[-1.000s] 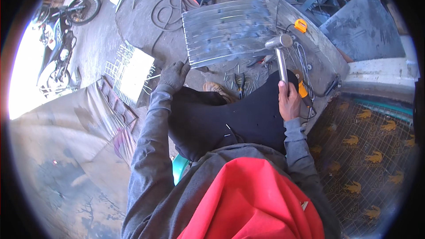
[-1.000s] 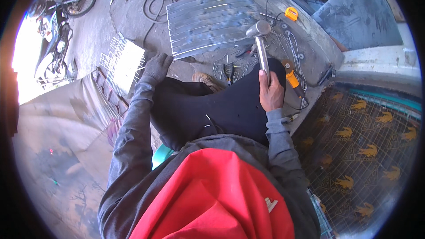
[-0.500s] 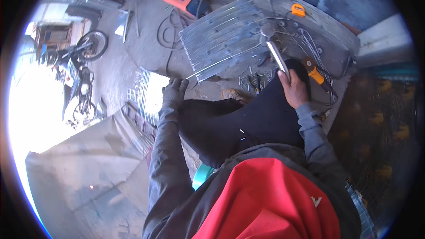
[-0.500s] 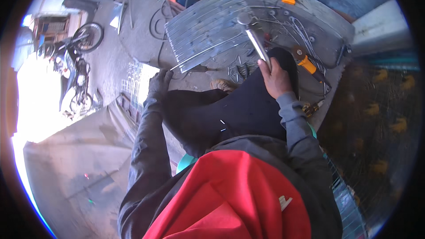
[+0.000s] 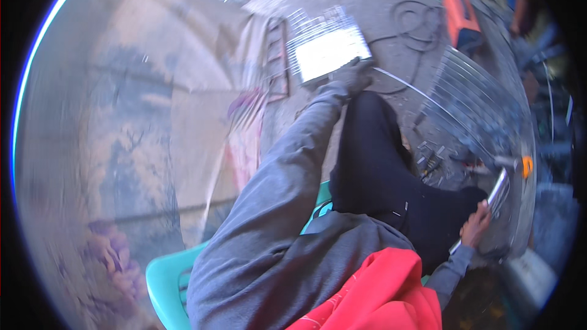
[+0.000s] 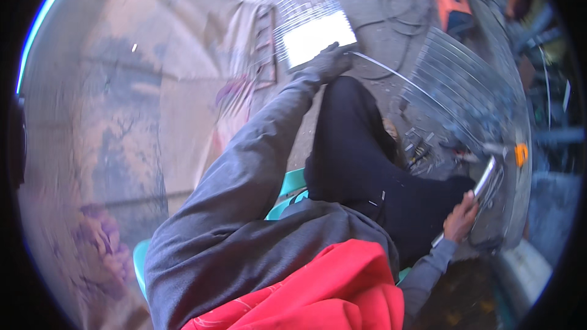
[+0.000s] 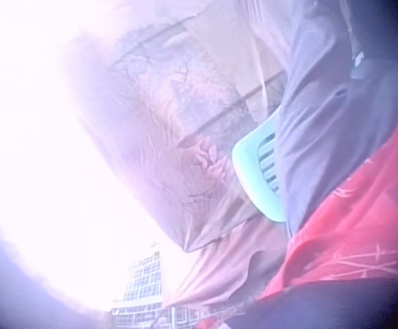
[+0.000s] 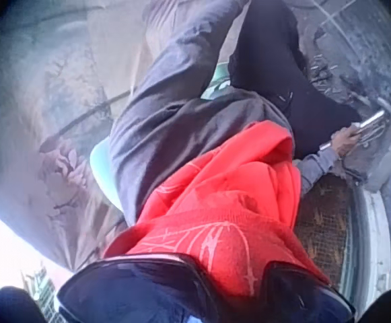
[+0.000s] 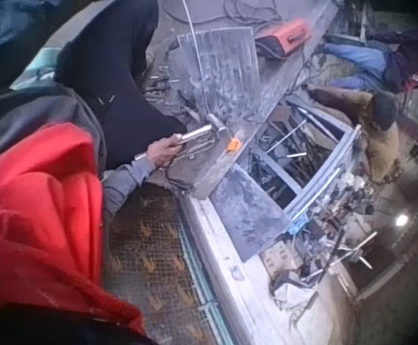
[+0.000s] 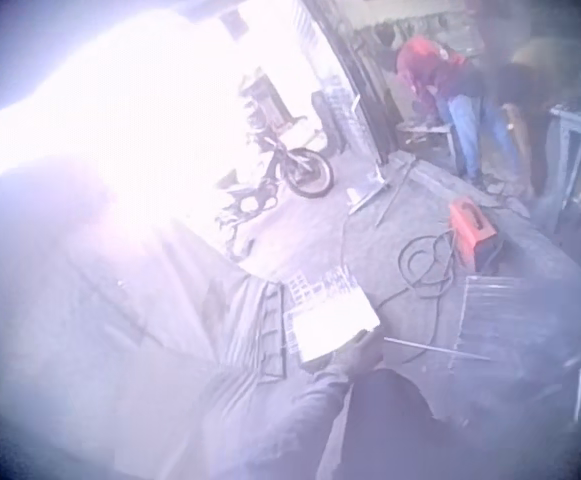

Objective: Straightening a piece of metal wire by hammering it against a flat metal plate on a workbench.

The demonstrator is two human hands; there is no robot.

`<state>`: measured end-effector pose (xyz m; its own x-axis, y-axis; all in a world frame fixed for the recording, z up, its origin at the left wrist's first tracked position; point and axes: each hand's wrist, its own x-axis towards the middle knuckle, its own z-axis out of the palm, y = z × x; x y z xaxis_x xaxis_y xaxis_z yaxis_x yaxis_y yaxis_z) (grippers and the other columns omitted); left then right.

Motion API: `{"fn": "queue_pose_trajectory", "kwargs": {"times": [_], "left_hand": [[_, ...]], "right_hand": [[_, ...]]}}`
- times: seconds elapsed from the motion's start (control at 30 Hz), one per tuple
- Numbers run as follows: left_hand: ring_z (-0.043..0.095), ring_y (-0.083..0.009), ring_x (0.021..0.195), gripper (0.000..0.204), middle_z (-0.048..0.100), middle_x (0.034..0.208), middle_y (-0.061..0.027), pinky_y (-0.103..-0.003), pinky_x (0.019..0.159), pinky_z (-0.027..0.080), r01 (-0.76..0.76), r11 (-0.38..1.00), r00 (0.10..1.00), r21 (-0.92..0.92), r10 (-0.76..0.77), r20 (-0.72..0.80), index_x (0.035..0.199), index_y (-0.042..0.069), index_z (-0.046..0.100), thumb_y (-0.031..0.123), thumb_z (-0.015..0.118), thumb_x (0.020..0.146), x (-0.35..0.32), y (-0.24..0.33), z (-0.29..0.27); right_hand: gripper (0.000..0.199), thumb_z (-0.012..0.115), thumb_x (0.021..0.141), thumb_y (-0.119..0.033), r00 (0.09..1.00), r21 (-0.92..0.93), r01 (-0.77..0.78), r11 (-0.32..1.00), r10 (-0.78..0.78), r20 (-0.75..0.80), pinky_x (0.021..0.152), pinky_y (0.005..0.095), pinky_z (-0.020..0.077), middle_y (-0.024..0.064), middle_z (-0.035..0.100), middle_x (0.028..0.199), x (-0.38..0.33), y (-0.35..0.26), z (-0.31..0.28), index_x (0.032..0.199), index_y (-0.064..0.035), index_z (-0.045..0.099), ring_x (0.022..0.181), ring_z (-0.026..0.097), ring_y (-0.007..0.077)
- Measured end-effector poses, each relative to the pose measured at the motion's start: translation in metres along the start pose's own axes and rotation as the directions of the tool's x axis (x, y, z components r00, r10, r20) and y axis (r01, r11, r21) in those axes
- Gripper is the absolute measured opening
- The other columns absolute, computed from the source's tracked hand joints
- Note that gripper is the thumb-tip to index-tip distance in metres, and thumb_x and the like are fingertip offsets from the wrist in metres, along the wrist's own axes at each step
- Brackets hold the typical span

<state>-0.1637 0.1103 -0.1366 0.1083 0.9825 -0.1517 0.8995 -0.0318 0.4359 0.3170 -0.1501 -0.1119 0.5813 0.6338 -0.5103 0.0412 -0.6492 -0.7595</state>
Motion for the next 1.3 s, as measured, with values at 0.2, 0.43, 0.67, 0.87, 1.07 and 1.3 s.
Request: {"fn": "queue_pose_trajectory", "kwargs": {"times": [0.2, 0.43, 0.67, 0.87, 1.07, 1.3], "left_hand": [[0.044, -0.0372, 0.135, 0.052, 0.049, 0.144, -0.0147, -0.045, 0.110, 0.040, -0.163, 0.985, 0.981, 0.064, 0.168, -0.099, 0.139, 0.032, 0.055, 0.031, 0.065, 0.088, 0.009, 0.015, -0.005], [0.052, -0.0314, 0.127, 0.045, 0.061, 0.128, -0.0111, -0.054, 0.112, 0.029, -0.325, 0.880, 0.847, 0.346, 0.434, -0.308, 0.132, 0.036, 0.060, 0.036, 0.067, 0.088, 0.004, 0.009, -0.020], [0.060, -0.0319, 0.114, 0.041, 0.065, 0.112, -0.0111, -0.049, 0.099, 0.042, -0.284, 0.910, 0.959, 0.302, 0.273, 0.078, 0.114, 0.027, 0.071, 0.057, 0.057, 0.091, 0.039, 0.013, -0.036], [0.066, -0.0301, 0.095, 0.044, 0.068, 0.095, -0.0104, -0.045, 0.082, 0.048, -0.361, 0.924, 0.907, 0.129, 0.380, -0.182, 0.098, 0.021, 0.077, 0.060, 0.063, 0.083, 0.015, 0.089, -0.092], [0.070, -0.0335, 0.084, 0.054, 0.071, 0.086, -0.0154, -0.044, 0.078, 0.053, -0.233, 0.965, 0.972, -0.117, 0.228, -0.060, 0.098, 0.009, 0.077, 0.059, 0.067, 0.078, -0.025, 0.227, -0.114], [0.071, -0.0351, 0.082, 0.049, 0.071, 0.088, -0.0162, -0.049, 0.073, 0.054, -0.359, 0.933, 0.924, -0.038, 0.349, -0.155, 0.098, 0.007, 0.076, 0.051, 0.070, 0.076, -0.031, 0.264, -0.064]], "right_hand": [[0.054, 0.047, 0.100, -0.057, 0.998, -0.074, -0.028, 0.997, 0.024, -0.054, 0.031, 0.0248, 0.0287, -0.0011, 0.036, 0.062, 0.000, -0.006, -0.014, 0.122, -0.0082, 0.055, 0.038, 0.033, 0.0070], [0.058, 0.042, 0.100, -0.061, 0.999, -0.144, -0.003, 0.990, -0.002, -0.034, 0.029, 0.0254, 0.0312, -0.0008, 0.036, 0.061, -0.005, -0.014, -0.013, 0.121, -0.0072, 0.052, 0.038, 0.034, 0.0076], [0.053, 0.039, 0.103, -0.056, 0.999, -0.152, -0.009, 0.988, 0.001, -0.049, 0.030, 0.0254, 0.0322, -0.0011, 0.037, 0.061, -0.005, -0.022, -0.014, 0.117, -0.0067, 0.054, 0.039, 0.035, 0.0074], [0.054, 0.038, 0.102, -0.058, 0.997, -0.057, -0.013, 0.998, 0.009, -0.074, 0.030, 0.0254, 0.0318, -0.0010, 0.038, 0.062, -0.014, -0.013, -0.027, 0.113, -0.0081, 0.054, 0.040, 0.036, 0.0078], [0.054, 0.040, 0.101, -0.060, 0.990, -0.016, -0.081, 0.997, 0.079, -0.119, 0.029, 0.0254, 0.0310, -0.0001, 0.039, 0.062, -0.029, -0.006, -0.044, 0.111, -0.0091, 0.053, 0.039, 0.036, 0.0085], [0.056, 0.043, 0.099, -0.061, 0.990, -0.049, -0.077, 0.996, 0.070, -0.124, 0.031, 0.0260, 0.0304, -0.0003, 0.037, 0.062, -0.028, 0.009, -0.054, 0.112, -0.0073, 0.055, 0.038, 0.036, 0.0094]]}}
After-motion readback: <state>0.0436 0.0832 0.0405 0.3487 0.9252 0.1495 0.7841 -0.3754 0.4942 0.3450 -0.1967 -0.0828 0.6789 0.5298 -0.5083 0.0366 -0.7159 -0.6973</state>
